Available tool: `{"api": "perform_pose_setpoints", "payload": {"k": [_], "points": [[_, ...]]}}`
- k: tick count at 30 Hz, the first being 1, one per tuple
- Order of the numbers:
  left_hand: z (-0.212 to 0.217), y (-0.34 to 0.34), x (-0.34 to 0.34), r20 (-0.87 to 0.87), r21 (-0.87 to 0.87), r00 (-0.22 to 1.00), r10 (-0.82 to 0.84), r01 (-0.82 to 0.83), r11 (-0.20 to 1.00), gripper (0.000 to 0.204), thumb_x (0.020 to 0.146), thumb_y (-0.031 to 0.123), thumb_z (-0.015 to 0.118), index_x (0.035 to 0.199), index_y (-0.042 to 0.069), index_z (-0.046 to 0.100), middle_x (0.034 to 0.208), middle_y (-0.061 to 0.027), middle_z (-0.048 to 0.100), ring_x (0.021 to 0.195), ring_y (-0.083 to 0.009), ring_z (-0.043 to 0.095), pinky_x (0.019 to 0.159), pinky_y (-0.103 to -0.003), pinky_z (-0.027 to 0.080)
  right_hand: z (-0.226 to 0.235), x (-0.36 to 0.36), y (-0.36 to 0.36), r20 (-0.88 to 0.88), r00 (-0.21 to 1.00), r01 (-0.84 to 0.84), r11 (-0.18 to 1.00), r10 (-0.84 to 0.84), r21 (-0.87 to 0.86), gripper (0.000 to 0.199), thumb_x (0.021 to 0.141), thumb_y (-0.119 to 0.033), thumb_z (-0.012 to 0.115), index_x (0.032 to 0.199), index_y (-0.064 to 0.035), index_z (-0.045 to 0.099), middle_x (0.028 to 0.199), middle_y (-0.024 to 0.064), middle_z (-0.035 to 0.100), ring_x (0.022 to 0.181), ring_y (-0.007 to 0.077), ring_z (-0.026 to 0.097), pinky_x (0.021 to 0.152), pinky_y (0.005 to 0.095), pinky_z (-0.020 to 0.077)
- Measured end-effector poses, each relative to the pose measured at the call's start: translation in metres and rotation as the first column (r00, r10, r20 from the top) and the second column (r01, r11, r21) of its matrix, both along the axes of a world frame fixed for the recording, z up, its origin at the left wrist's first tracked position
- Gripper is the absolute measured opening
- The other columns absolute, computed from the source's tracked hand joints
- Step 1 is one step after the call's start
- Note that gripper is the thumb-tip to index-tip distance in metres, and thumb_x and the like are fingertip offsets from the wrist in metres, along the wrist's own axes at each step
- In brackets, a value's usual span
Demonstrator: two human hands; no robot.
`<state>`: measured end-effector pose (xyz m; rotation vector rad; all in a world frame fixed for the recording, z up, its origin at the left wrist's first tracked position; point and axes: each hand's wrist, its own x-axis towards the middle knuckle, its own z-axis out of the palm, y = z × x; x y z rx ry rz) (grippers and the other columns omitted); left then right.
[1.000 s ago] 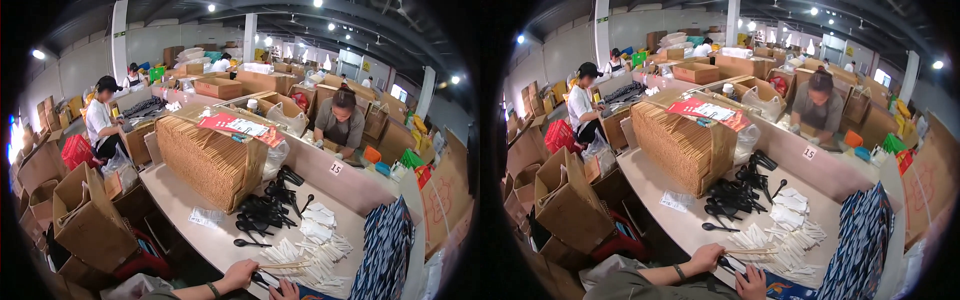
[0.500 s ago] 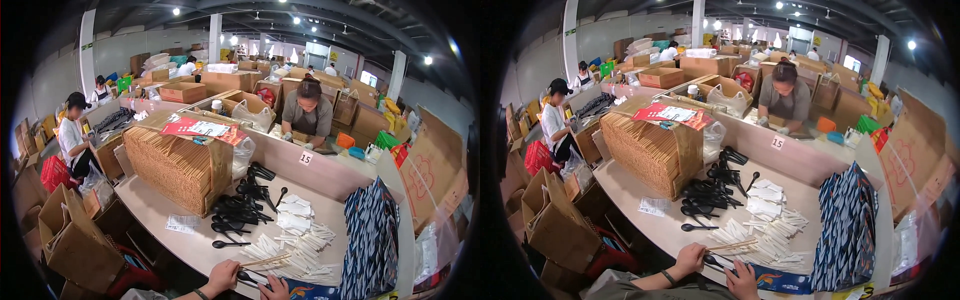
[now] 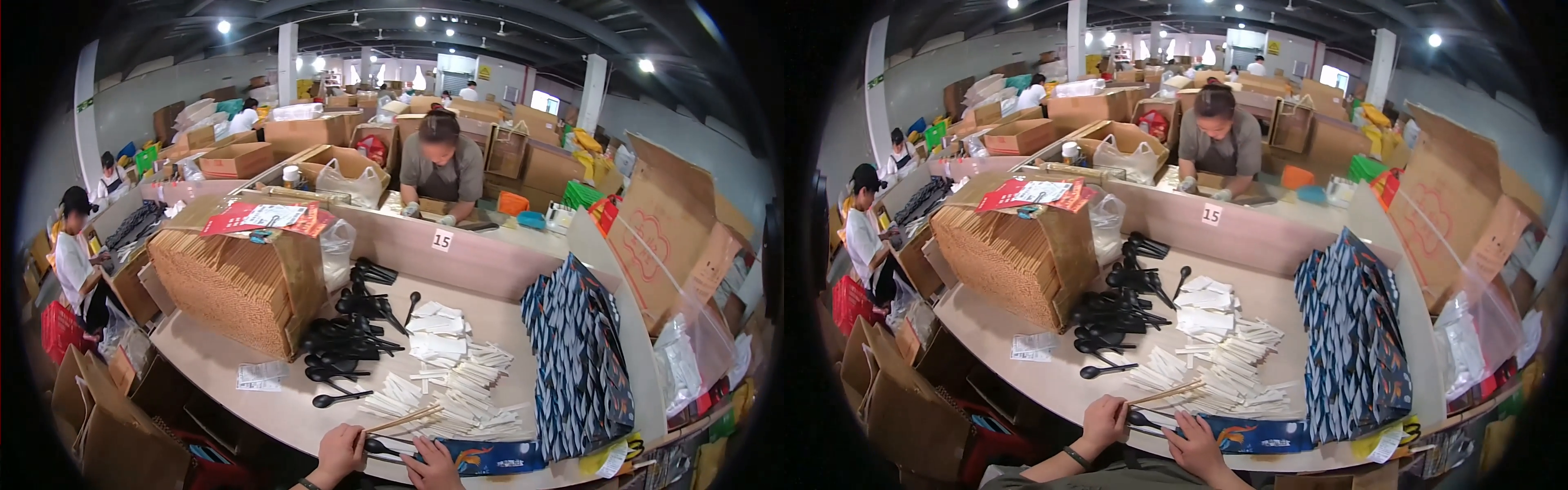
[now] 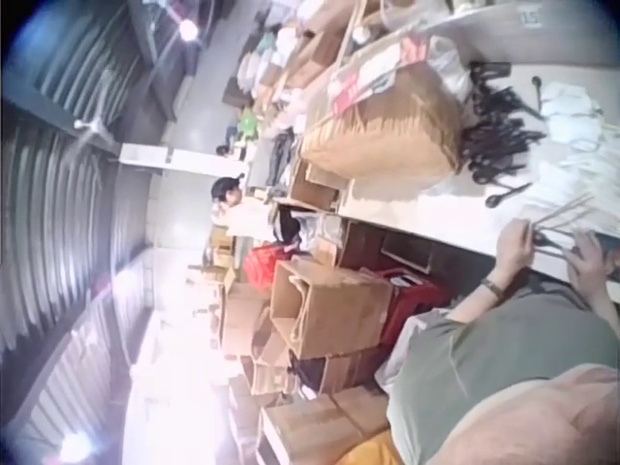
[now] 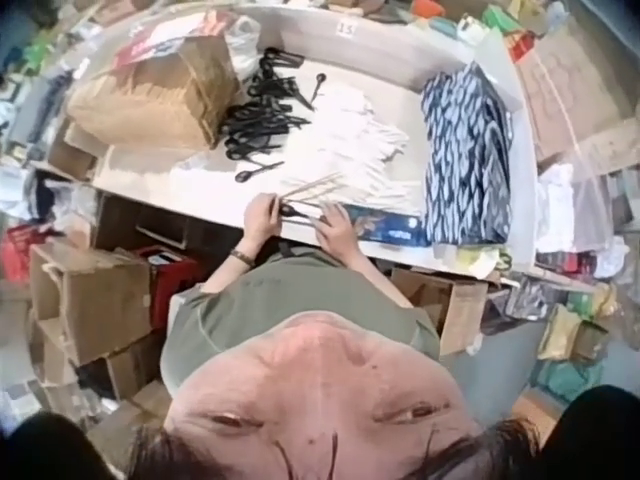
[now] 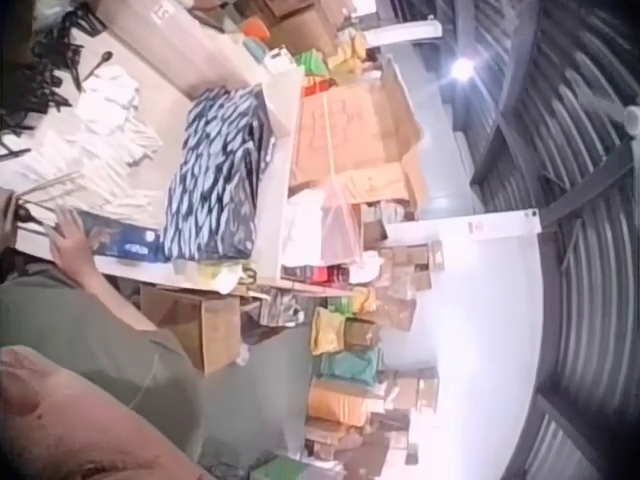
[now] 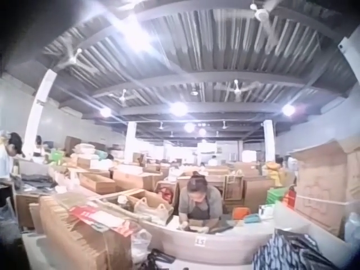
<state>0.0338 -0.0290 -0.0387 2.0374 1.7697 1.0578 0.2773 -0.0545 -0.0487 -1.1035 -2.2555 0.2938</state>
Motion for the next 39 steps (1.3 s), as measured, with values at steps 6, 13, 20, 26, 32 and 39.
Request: {"api": "perform_pose_setpoints", "payload": {"k": [6, 13, 20, 26, 32, 39], "points": [[0.0, 0.006, 0.001, -0.026, 0.028, 0.999, -0.02, 0.021, 0.999, 0.011, 0.09, 0.019, 0.067, 0.092, 0.008, 0.068, 0.079, -0.0107, 0.063, 0.073, -0.0333, 0.062, 0.065, -0.043, 0.051, -0.002, 0.001, 0.003, 0.002, 1.0, 0.007, 1.0, -0.007, 0.016, 0.038, 0.084, -0.019, 0.07, 0.122, -0.0171, 0.069, 0.136, 0.0186, 0.057, 0.128, 0.0331, 0.054, 0.106, 0.0491, 0.0407], [-0.001, 0.002, -0.001, -0.024, 0.021, 1.0, -0.012, 0.013, 1.0, 0.012, 0.09, 0.021, 0.066, 0.092, 0.009, 0.068, 0.08, -0.0104, 0.063, 0.074, -0.0327, 0.063, 0.065, -0.043, 0.051, 0.001, -0.001, 0.002, -0.022, 1.0, 0.004, 1.0, -0.004, 0.025, 0.037, 0.084, -0.019, 0.07, 0.121, -0.017, 0.07, 0.134, 0.0184, 0.058, 0.127, 0.0331, 0.055, 0.105, 0.0488, 0.0411], [-0.004, -0.008, -0.001, -0.037, 0.006, 0.999, -0.027, 0.027, 1.0, 0.012, 0.09, 0.02, 0.066, 0.092, 0.009, 0.067, 0.08, -0.0105, 0.063, 0.074, -0.0328, 0.062, 0.065, -0.043, 0.051, -0.004, -0.001, -0.011, -0.027, 0.999, 0.021, 1.0, -0.021, -0.008, 0.035, 0.084, -0.018, 0.07, 0.119, -0.0161, 0.07, 0.134, 0.0189, 0.058, 0.126, 0.0337, 0.055, 0.106, 0.0491, 0.0411], [-0.014, 0.004, -0.005, -0.009, -0.114, 1.0, 0.015, -0.016, 0.993, 0.021, 0.094, 0.022, 0.063, 0.081, 0.006, 0.067, 0.074, -0.0153, 0.06, 0.073, -0.0363, 0.06, 0.064, -0.044, 0.048, -0.015, 0.003, 0.002, -0.051, 0.998, 0.031, 0.999, -0.029, 0.023, 0.026, 0.08, -0.014, 0.07, 0.106, -0.0139, 0.074, 0.128, 0.0225, 0.061, 0.12, 0.0404, 0.058, 0.1, 0.0544, 0.0446], [0.027, 0.005, -0.038, 0.497, -0.324, 0.866, 0.045, 0.137, 0.936, 0.013, 0.097, 0.01, 0.062, 0.091, -0.001, 0.064, 0.078, -0.0002, 0.062, 0.074, -0.008, 0.058, 0.067, -0.024, 0.046, 0.028, 0.013, 0.012, 0.108, 0.994, 0.003, 0.986, 0.016, -0.167, 0.044, 0.084, -0.017, 0.069, 0.128, -0.0224, 0.065, 0.145, 0.0289, 0.043, 0.136, 0.0464, 0.04, 0.111, 0.0563, 0.0322], [0.038, 0.028, -0.09, 0.106, -0.52, 0.974, -0.201, 0.227, 0.824, 0.015, 0.09, 0.013, 0.071, 0.091, 0.0, 0.065, 0.08, -0.012, 0.069, 0.072, -0.0204, 0.069, 0.066, -0.03, 0.053, 0.019, 0.02, 0.002, 0.173, 0.984, -0.013, 0.988, 0.041, -0.157, 0.048, 0.086, -0.014, 0.067, 0.132, -0.028, 0.063, 0.144, 0.0261, 0.045, 0.137, 0.0446, 0.04, 0.112, 0.055, 0.0327]]}}
